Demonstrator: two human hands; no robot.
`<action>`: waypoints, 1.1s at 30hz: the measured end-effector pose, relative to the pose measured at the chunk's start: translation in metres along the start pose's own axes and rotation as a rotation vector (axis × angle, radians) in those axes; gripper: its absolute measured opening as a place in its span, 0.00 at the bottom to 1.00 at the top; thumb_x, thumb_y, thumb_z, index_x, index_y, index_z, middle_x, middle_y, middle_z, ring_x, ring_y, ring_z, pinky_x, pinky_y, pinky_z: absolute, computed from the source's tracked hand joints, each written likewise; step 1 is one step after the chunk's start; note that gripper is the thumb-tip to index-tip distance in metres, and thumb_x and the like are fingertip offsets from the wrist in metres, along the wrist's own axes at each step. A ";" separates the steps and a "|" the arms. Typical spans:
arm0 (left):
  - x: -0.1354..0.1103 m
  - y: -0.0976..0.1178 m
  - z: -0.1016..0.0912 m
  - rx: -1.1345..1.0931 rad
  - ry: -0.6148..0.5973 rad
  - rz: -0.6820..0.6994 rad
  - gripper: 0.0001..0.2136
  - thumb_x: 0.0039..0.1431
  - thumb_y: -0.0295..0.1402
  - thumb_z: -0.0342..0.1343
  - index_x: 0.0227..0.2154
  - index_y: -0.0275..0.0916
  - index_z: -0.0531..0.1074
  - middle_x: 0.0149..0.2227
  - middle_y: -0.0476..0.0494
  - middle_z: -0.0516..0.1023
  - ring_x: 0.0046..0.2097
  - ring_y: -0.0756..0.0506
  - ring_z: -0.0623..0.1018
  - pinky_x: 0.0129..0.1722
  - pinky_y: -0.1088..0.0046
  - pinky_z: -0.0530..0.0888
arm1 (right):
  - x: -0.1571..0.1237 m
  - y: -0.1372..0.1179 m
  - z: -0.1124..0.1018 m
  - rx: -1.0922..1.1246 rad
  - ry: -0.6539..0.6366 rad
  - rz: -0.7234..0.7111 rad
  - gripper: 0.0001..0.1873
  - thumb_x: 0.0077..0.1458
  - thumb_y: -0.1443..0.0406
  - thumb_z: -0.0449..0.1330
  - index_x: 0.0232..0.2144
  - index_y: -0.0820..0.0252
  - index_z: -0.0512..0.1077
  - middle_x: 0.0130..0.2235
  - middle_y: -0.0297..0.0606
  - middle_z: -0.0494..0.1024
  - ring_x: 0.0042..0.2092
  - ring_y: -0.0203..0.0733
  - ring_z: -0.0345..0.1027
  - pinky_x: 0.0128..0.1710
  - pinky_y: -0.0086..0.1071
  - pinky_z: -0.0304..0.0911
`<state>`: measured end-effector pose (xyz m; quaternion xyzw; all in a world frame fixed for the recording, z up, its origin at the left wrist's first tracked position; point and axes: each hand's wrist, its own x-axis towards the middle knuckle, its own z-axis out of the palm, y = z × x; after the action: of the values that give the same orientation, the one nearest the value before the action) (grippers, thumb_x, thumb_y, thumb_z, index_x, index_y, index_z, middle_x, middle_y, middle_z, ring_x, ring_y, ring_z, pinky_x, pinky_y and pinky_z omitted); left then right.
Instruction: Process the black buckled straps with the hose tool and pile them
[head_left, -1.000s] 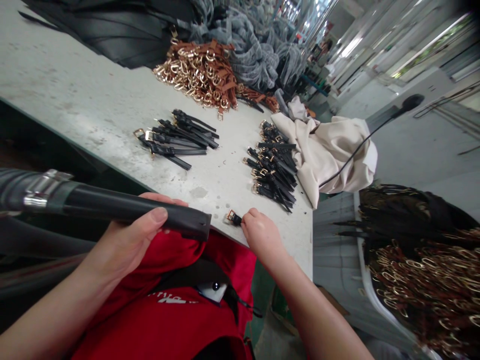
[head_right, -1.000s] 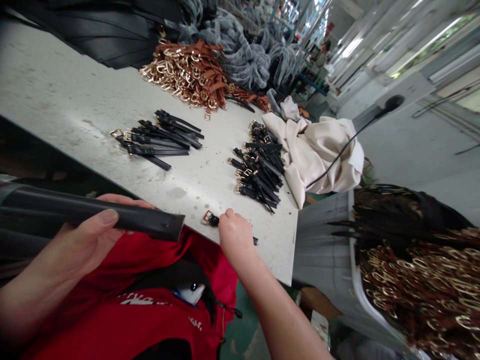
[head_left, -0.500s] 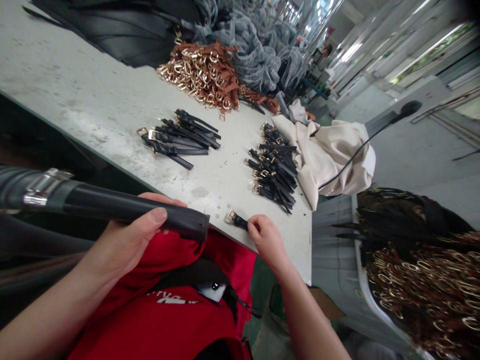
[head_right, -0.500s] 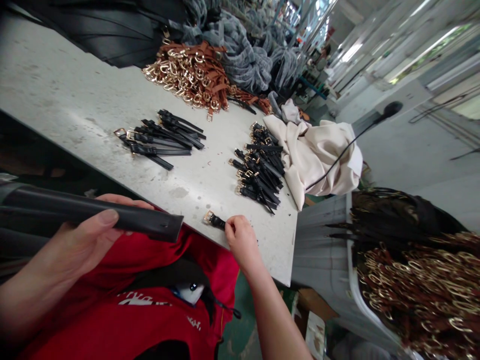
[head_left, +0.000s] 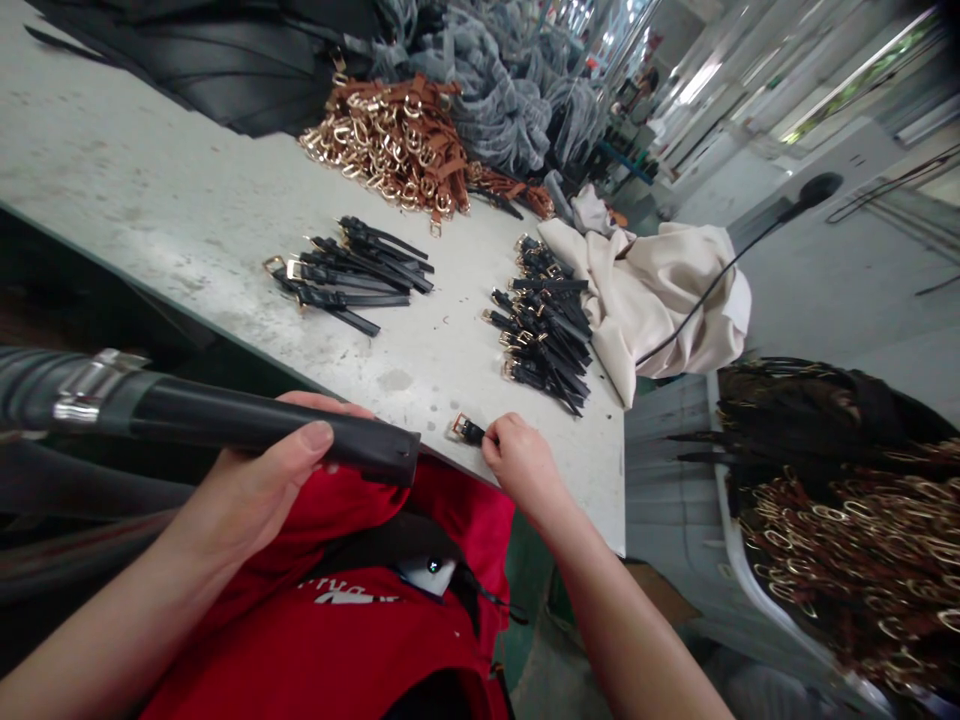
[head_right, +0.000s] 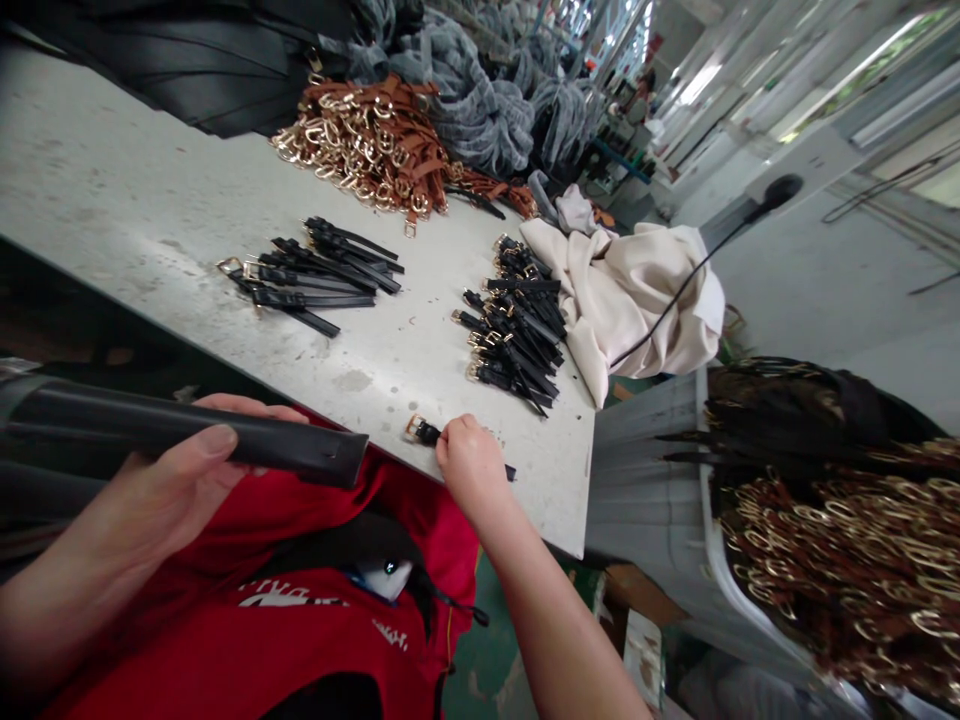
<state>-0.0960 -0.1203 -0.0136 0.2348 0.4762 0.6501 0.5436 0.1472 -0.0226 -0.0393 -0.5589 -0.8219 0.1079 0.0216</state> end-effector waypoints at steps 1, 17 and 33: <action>0.000 0.000 0.000 -0.004 -0.007 0.000 0.08 0.47 0.37 0.68 0.30 0.41 0.80 0.34 0.45 0.84 0.36 0.44 0.80 0.39 0.69 0.77 | 0.000 0.001 0.001 0.013 0.020 0.011 0.09 0.55 0.71 0.53 0.27 0.58 0.70 0.34 0.43 0.75 0.34 0.44 0.69 0.35 0.35 0.60; 0.001 -0.005 0.006 0.097 -0.045 -0.016 0.13 0.44 0.41 0.70 0.32 0.42 0.80 0.36 0.44 0.84 0.38 0.43 0.81 0.41 0.72 0.79 | -0.031 0.025 0.000 0.747 0.377 0.056 0.09 0.56 0.61 0.53 0.35 0.56 0.71 0.32 0.35 0.74 0.33 0.39 0.67 0.36 0.33 0.62; 0.029 -0.026 0.083 0.246 -0.180 0.042 0.13 0.41 0.37 0.71 0.31 0.40 0.78 0.36 0.45 0.83 0.34 0.47 0.78 0.30 0.76 0.74 | -0.021 0.042 0.023 0.507 0.219 -0.158 0.10 0.56 0.71 0.55 0.39 0.56 0.74 0.39 0.41 0.76 0.43 0.45 0.70 0.44 0.40 0.65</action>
<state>-0.0239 -0.0642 -0.0058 0.3668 0.4966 0.5744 0.5375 0.1902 -0.0304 -0.0686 -0.4782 -0.8026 0.2469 0.2574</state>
